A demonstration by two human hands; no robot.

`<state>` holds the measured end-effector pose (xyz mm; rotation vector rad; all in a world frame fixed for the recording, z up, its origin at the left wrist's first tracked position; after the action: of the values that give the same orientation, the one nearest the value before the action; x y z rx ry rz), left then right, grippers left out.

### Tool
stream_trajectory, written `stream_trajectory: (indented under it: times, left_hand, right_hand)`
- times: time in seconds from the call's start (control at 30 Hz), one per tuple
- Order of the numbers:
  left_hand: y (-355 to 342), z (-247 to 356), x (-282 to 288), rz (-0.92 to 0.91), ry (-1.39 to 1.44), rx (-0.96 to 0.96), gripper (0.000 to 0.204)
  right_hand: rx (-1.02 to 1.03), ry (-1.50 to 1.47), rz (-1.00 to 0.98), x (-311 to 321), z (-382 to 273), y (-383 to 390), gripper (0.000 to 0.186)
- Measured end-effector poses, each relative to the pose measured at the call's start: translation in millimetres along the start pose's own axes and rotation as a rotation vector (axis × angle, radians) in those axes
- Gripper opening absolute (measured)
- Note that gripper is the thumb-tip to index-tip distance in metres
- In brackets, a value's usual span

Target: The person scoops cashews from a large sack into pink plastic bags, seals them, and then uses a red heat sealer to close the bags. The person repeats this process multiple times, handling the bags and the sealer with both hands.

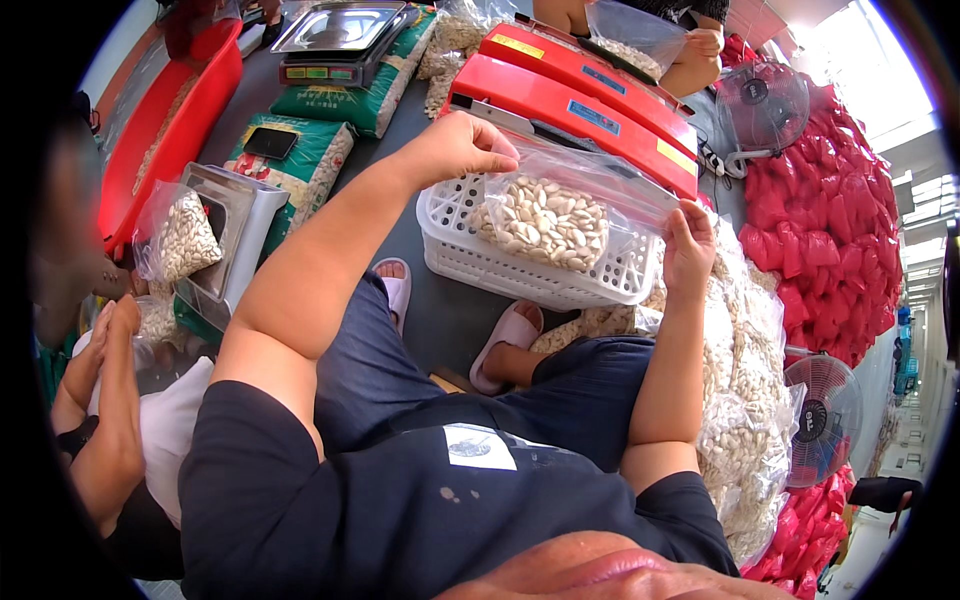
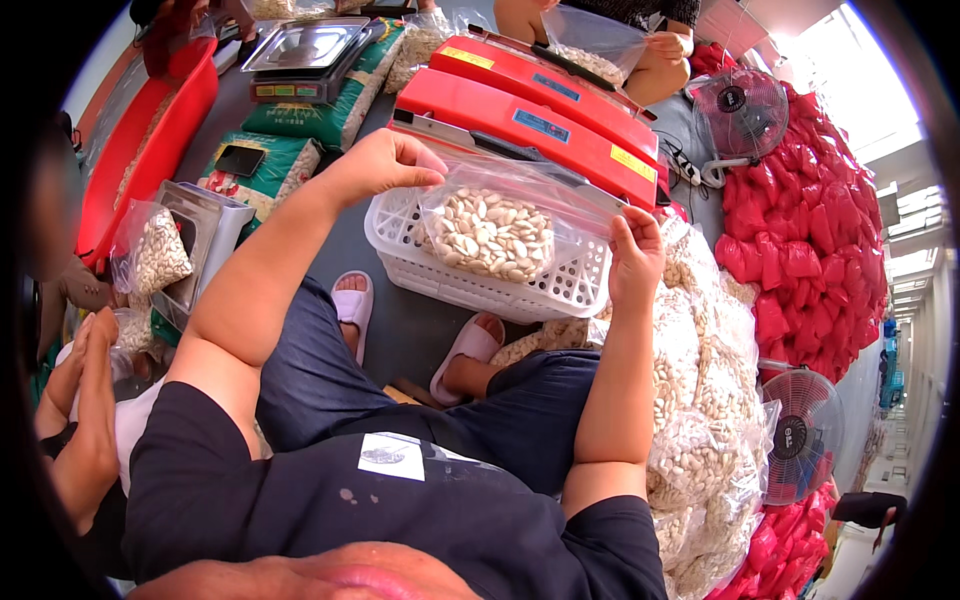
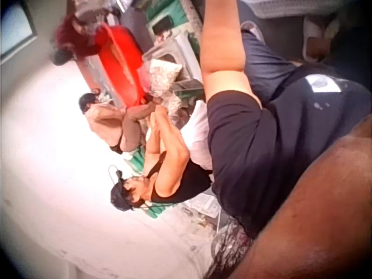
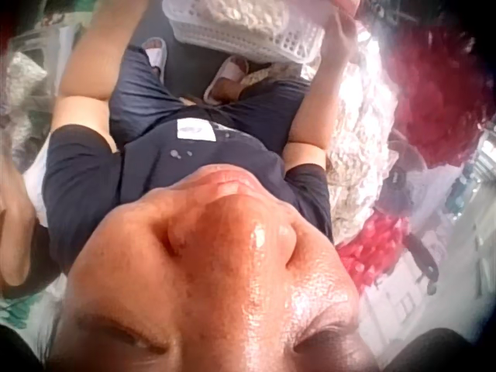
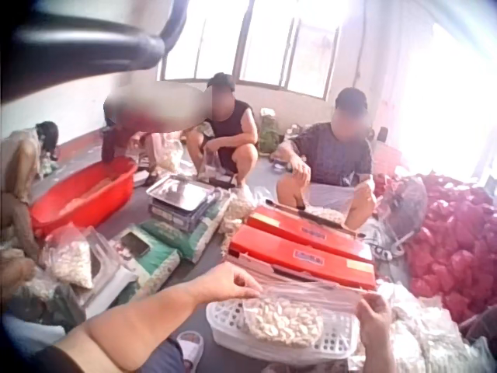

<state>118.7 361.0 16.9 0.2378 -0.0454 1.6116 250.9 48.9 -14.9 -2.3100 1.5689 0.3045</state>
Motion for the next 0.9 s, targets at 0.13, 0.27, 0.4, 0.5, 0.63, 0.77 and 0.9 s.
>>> stream_trajectory:
  times: [0.13,0.27,0.4,0.5,0.63,0.77,0.9]
  left_hand:
    - [2.3,-7.6,0.4,-0.006,0.064,0.015,0.019]
    - [2.8,-14.7,4.7,0.077,0.086,-0.036,0.015]
    - [5.8,-10.4,4.7,0.131,0.083,-0.052,0.013]
    - [14.0,-0.5,8.9,0.13,0.121,-0.008,0.013]
    - [20.3,15.5,16.0,0.117,0.184,-0.035,0.014]
    - [5.6,-10.8,14.0,0.116,0.185,-0.009,0.018]
    - [-5.4,-33.0,10.2,0.149,0.197,0.012,0.028]
  right_hand:
    - [-0.171,-0.039,-0.127,-16.0,-1.2,5.4,0.028]
    - [-0.248,0.106,-0.177,-20.4,4.2,10.4,0.025]
    - [-0.093,0.226,-0.115,-19.0,4.5,6.9,0.021]
    - [0.008,0.212,-0.012,-25.2,-5.5,16.4,0.023]
    - [0.126,0.174,-0.03,-27.0,-19.5,28.9,0.025]
    - [0.029,0.229,0.047,-28.4,-4.7,24.1,0.027]
    - [-0.049,0.221,0.081,-28.1,2.9,20.6,0.029]
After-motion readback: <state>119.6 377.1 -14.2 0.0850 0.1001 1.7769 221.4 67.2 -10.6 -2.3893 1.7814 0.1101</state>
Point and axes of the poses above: each hand's wrist, its own y-axis away from the middle knuckle, its own x-axis out of the back of the hand, z = x × y, the point moved 4 cm from there along -y, towards the middle knuckle, and after that the axes turned 1 degree about z, right-handed, at the moved point
